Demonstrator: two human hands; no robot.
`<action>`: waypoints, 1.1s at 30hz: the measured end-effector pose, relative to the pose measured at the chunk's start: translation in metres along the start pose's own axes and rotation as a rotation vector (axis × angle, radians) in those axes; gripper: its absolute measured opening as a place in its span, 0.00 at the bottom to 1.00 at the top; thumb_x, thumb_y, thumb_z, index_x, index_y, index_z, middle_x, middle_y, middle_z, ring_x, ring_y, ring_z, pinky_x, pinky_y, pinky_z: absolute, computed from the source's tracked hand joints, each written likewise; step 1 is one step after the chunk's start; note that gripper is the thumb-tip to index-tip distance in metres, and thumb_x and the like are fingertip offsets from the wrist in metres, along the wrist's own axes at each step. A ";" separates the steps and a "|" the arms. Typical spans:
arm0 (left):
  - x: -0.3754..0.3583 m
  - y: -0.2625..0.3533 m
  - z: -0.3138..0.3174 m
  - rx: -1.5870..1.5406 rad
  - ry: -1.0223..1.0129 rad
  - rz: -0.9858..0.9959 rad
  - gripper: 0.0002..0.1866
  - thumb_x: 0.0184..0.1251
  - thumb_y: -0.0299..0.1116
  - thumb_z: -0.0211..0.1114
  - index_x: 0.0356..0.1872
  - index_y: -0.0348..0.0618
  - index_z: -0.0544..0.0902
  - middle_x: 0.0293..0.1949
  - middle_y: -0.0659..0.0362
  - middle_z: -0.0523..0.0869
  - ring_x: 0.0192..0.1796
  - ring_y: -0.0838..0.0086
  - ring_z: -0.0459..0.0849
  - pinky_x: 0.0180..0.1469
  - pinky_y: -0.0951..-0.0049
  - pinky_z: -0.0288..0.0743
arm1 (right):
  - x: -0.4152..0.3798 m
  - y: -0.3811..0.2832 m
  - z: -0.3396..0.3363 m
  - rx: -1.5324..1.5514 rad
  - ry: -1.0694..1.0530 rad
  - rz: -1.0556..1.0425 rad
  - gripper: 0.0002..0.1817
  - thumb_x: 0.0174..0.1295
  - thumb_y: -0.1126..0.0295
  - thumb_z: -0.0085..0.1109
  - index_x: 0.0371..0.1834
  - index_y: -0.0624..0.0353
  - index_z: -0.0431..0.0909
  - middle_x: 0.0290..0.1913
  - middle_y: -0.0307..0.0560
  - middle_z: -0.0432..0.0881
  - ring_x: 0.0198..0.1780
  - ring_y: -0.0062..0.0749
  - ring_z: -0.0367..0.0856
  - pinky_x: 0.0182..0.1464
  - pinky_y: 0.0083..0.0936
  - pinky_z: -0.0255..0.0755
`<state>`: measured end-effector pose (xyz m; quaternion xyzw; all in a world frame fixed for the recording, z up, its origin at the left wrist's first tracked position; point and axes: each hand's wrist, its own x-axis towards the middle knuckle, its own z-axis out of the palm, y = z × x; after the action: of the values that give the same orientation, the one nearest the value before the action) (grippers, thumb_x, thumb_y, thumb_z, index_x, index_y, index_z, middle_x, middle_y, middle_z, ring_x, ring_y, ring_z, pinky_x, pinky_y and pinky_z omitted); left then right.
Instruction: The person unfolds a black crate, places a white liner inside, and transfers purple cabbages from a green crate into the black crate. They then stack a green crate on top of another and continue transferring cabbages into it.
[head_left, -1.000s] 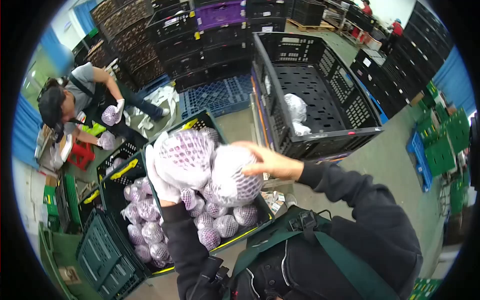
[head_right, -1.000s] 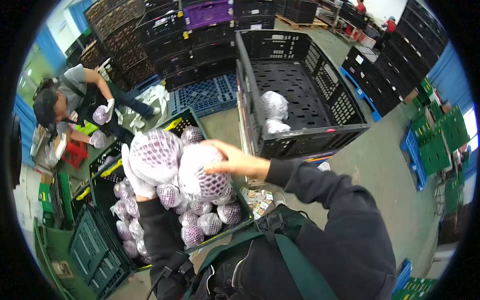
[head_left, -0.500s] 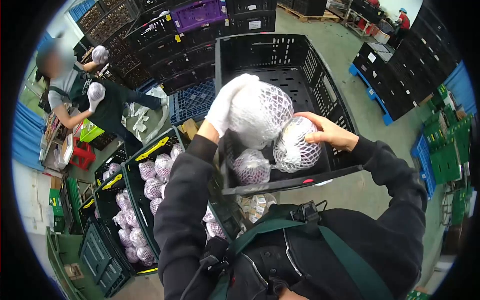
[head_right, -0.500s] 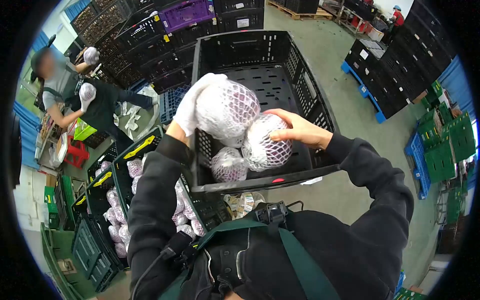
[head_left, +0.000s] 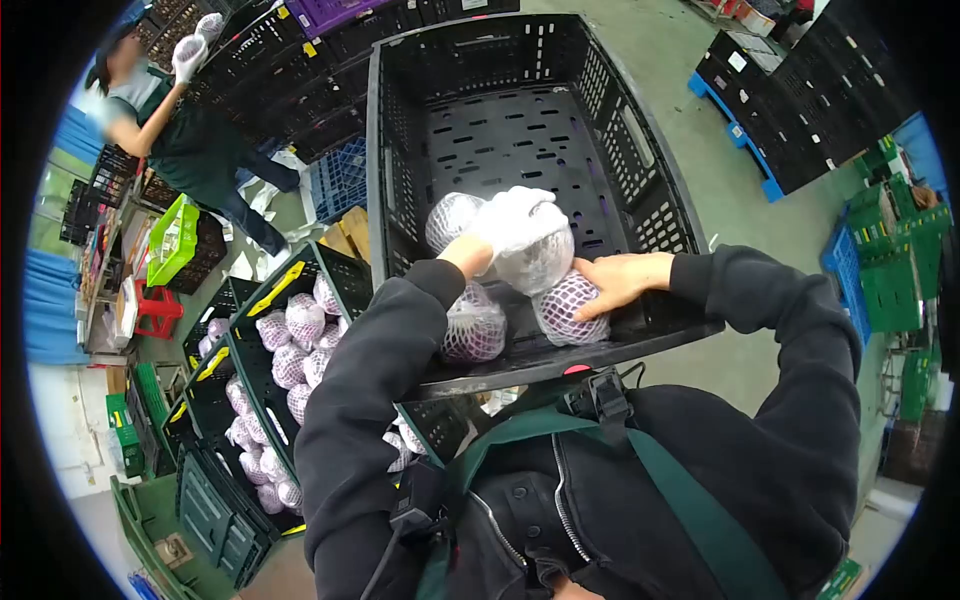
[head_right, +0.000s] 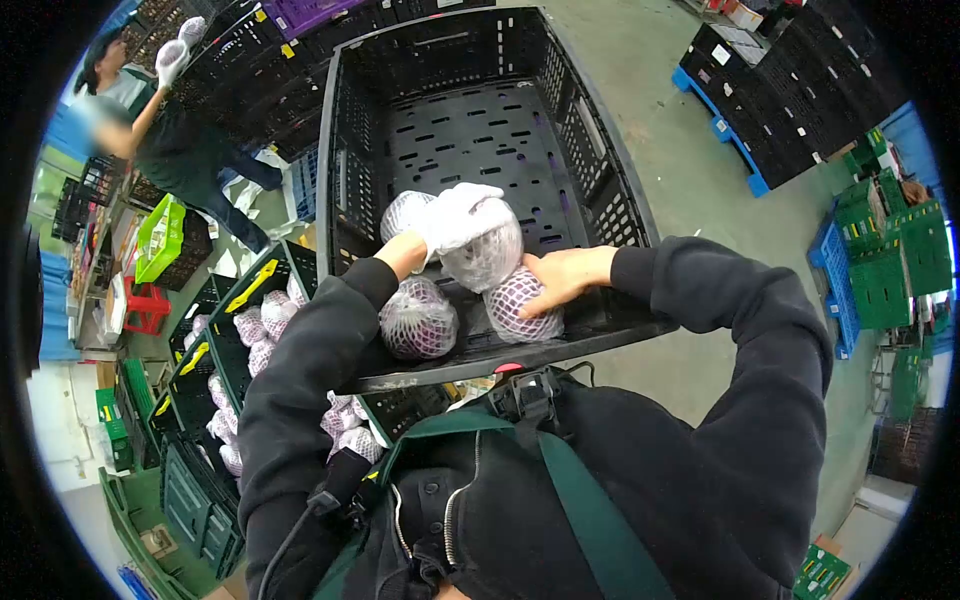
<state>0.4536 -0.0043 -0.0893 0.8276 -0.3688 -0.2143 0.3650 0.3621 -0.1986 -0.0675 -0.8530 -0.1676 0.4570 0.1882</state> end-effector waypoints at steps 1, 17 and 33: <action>0.004 0.001 0.002 0.071 0.012 -0.042 0.26 0.62 0.51 0.56 0.56 0.44 0.73 0.55 0.49 0.74 0.59 0.58 0.70 0.61 0.64 0.63 | 0.002 0.005 -0.001 -0.092 0.028 -0.083 0.49 0.50 0.37 0.55 0.62 0.68 0.54 0.43 0.70 0.77 0.46 0.57 0.77 0.50 0.39 0.69; -0.108 0.042 -0.110 -0.011 0.431 0.328 0.18 0.67 0.37 0.51 0.53 0.37 0.76 0.53 0.57 0.78 0.55 0.73 0.75 0.56 0.76 0.66 | 0.029 0.034 -0.037 -0.288 0.443 -0.205 0.41 0.48 0.47 0.62 0.53 0.72 0.62 0.45 0.67 0.76 0.48 0.55 0.76 0.49 0.40 0.70; -0.532 -0.085 0.110 -1.101 1.600 -0.756 0.18 0.59 0.36 0.61 0.48 0.37 0.77 0.41 0.57 0.82 0.43 0.77 0.80 0.42 0.81 0.73 | 0.165 -0.382 0.089 -0.515 0.352 -1.173 0.33 0.52 0.51 0.60 0.57 0.60 0.65 0.49 0.56 0.75 0.49 0.47 0.76 0.52 0.35 0.70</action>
<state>0.0852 0.3942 -0.1795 0.5085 0.4128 0.1579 0.7390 0.3300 0.2257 -0.0501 -0.6999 -0.6748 0.0777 0.2205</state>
